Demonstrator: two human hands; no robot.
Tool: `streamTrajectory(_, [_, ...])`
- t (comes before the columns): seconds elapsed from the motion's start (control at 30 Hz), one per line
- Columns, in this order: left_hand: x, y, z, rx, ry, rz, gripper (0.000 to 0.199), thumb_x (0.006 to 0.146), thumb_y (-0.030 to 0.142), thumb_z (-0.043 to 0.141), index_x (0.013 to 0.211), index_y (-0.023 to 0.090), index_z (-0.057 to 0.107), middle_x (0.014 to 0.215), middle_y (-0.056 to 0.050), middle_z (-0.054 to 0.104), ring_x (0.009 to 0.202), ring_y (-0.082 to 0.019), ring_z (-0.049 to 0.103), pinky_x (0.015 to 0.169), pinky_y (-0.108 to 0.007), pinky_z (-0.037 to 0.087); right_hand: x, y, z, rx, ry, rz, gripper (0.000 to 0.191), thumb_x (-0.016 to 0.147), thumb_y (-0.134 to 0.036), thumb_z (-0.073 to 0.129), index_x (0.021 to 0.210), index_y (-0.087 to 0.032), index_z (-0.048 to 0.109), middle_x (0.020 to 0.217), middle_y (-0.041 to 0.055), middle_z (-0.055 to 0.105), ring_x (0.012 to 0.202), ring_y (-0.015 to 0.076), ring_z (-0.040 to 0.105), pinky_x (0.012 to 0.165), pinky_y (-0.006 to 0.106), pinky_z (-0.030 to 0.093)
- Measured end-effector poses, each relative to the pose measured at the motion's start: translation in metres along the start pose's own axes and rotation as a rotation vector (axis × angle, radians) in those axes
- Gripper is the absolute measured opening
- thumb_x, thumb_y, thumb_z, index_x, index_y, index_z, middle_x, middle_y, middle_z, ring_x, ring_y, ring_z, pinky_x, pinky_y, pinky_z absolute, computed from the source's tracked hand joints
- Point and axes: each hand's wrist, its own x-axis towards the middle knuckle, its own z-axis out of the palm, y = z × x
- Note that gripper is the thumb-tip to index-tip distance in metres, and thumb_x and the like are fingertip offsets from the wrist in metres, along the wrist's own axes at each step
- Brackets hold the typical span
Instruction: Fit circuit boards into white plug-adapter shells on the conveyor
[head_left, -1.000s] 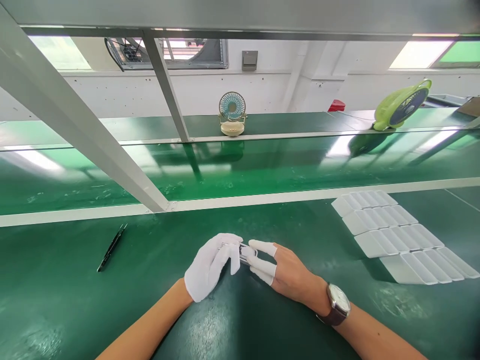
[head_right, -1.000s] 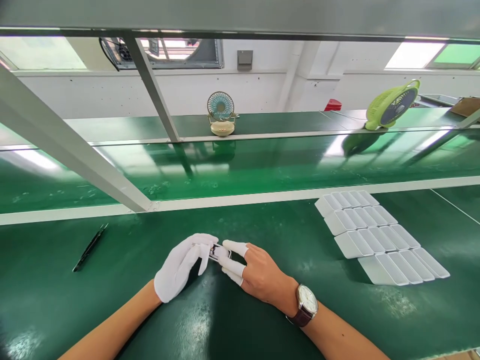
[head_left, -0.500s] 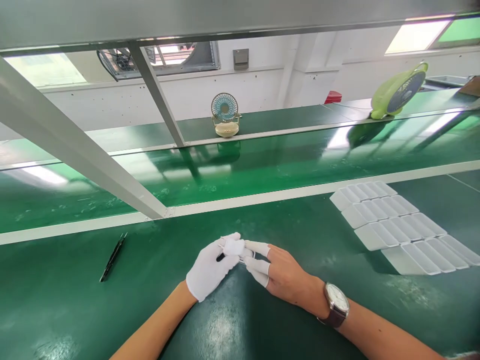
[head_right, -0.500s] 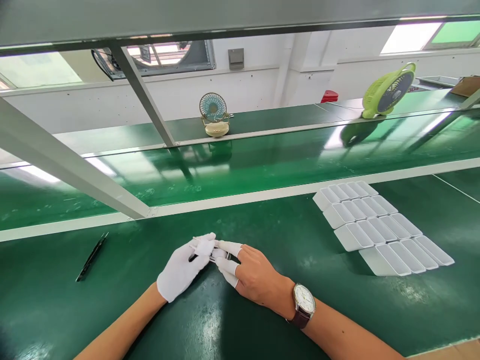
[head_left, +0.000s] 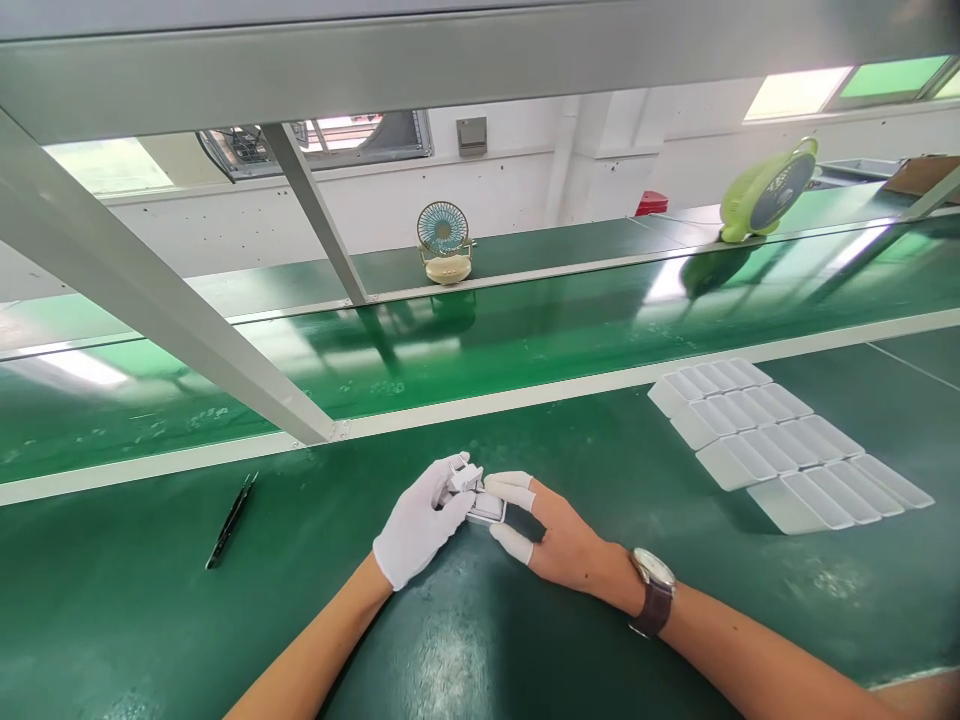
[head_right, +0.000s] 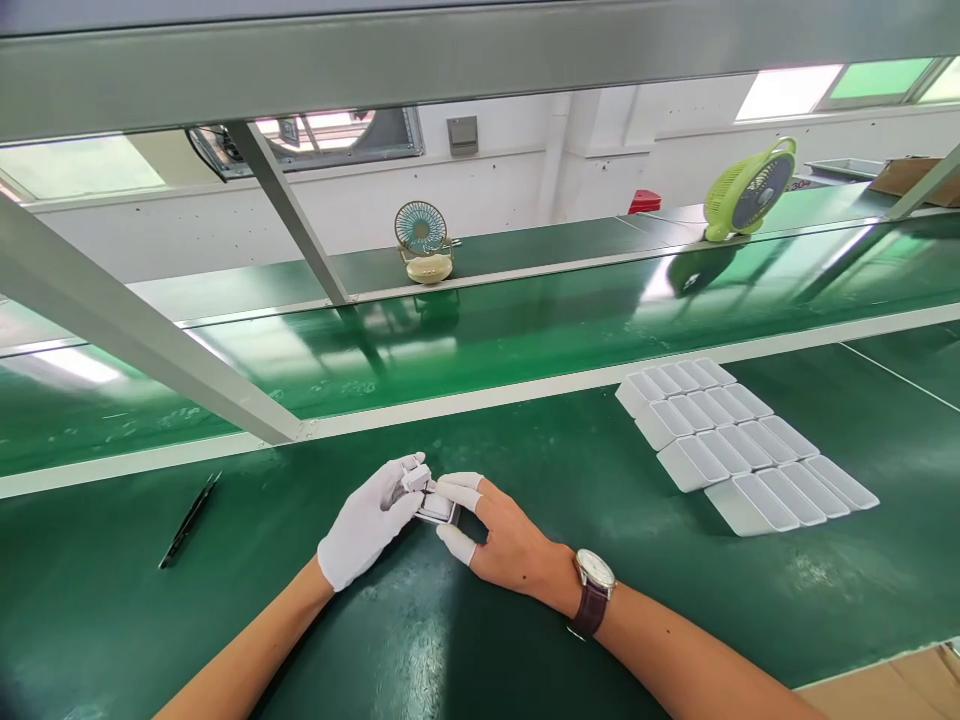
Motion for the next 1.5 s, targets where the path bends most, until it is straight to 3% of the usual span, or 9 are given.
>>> streamTrajectory(0.2, [0.000,0.008,0.002,-0.051,-0.018,-0.012,0.055,0.092,0.036,0.063,0.142,0.018,0.049,0.124,-0.010,0.070,0.115,-0.023,0.067,0.107,-0.043,0.051,0.000,0.000,0.000,-0.217,-0.018,-0.101,0.049,0.098,-0.023,0.059,0.146,-0.024,0.048,0.130,0.0115,0.066,0.114,0.0241,0.067,0.097,0.041,0.060])
streamTrajectory(0.3, [0.001,0.012,0.001,-0.079,-0.031,-0.022,0.057,0.091,0.037,0.064,0.142,0.018,0.049,0.128,-0.011,0.068,0.117,-0.023,0.065,0.107,-0.043,0.050,0.000,-0.004,-0.001,-0.333,-0.090,-0.084,0.054,0.100,-0.025,0.056,0.152,-0.023,0.041,0.140,0.0143,0.061,0.119,0.0272,0.066,0.098,0.044,0.060])
streamTrajectory(0.4, [0.000,0.012,-0.003,-0.121,-0.036,-0.013,0.062,0.089,0.041,0.068,0.143,0.018,0.048,0.127,-0.011,0.067,0.115,-0.024,0.064,0.105,-0.043,0.050,0.000,-0.005,0.000,-0.467,-0.187,-0.112,0.048,0.102,-0.028,0.055,0.149,-0.028,0.048,0.150,0.0146,0.053,0.113,0.0284,0.069,0.094,0.045,0.062])
streamTrajectory(0.53, [0.001,0.005,-0.012,-0.204,-0.031,0.091,0.063,0.091,0.053,0.065,0.141,0.018,0.051,0.116,-0.010,0.069,0.102,-0.022,0.065,0.097,-0.040,0.052,-0.002,-0.002,0.004,-0.558,-0.201,-0.138,0.041,0.104,-0.030,0.052,0.144,-0.026,0.055,0.145,0.0169,0.057,0.097,0.0259,0.074,0.083,0.041,0.064])
streamTrajectory(0.73, [0.005,-0.012,-0.019,-0.413,-0.035,0.163,0.060,0.100,0.059,0.046,0.142,0.017,0.051,0.113,-0.013,0.070,0.100,-0.024,0.067,0.085,-0.039,0.054,0.006,-0.006,0.000,-0.458,-0.159,-0.149,0.037,0.104,-0.026,0.052,0.140,-0.031,0.058,0.140,0.0106,0.060,0.101,0.0217,0.073,0.084,0.035,0.064])
streamTrajectory(0.97, [0.002,-0.013,-0.020,-0.469,0.000,0.209,0.058,0.102,0.057,0.044,0.144,0.017,0.050,0.123,-0.018,0.068,0.116,-0.031,0.064,0.085,-0.040,0.053,0.033,-0.021,-0.016,-0.379,0.087,-0.263,0.051,0.098,-0.017,0.060,0.144,-0.035,0.052,0.137,0.0081,0.061,0.109,0.0207,0.070,0.091,0.033,0.061])
streamTrajectory(1.17, [-0.005,-0.005,-0.014,-0.353,0.049,0.274,0.067,0.095,0.066,0.051,0.147,0.024,0.052,0.129,-0.014,0.064,0.115,-0.028,0.062,0.081,-0.035,0.055,0.018,-0.007,-0.001,-0.524,-0.351,-0.178,0.031,0.101,-0.025,0.051,0.129,-0.026,0.064,0.126,0.0125,0.065,0.088,0.0209,0.071,0.076,0.035,0.060])
streamTrajectory(1.33, [-0.008,-0.002,-0.006,-0.199,0.060,0.115,0.042,0.093,0.047,0.063,0.124,0.021,0.070,0.115,-0.012,0.072,0.092,-0.022,0.068,0.077,-0.035,0.056,0.011,-0.002,0.001,-0.527,-0.342,-0.154,0.034,0.102,-0.026,0.049,0.134,-0.025,0.060,0.139,0.0161,0.059,0.094,0.0256,0.071,0.077,0.040,0.060])
streamTrajectory(1.5, [-0.008,0.000,-0.006,-0.202,0.073,0.056,0.034,0.093,0.044,0.064,0.112,0.018,0.074,0.103,-0.011,0.077,0.085,-0.021,0.069,0.073,-0.034,0.055,0.014,-0.003,0.001,-0.321,-0.295,0.002,0.040,0.102,-0.030,0.053,0.142,-0.026,0.049,0.121,0.0080,0.069,0.095,0.0224,0.070,0.081,0.035,0.058])
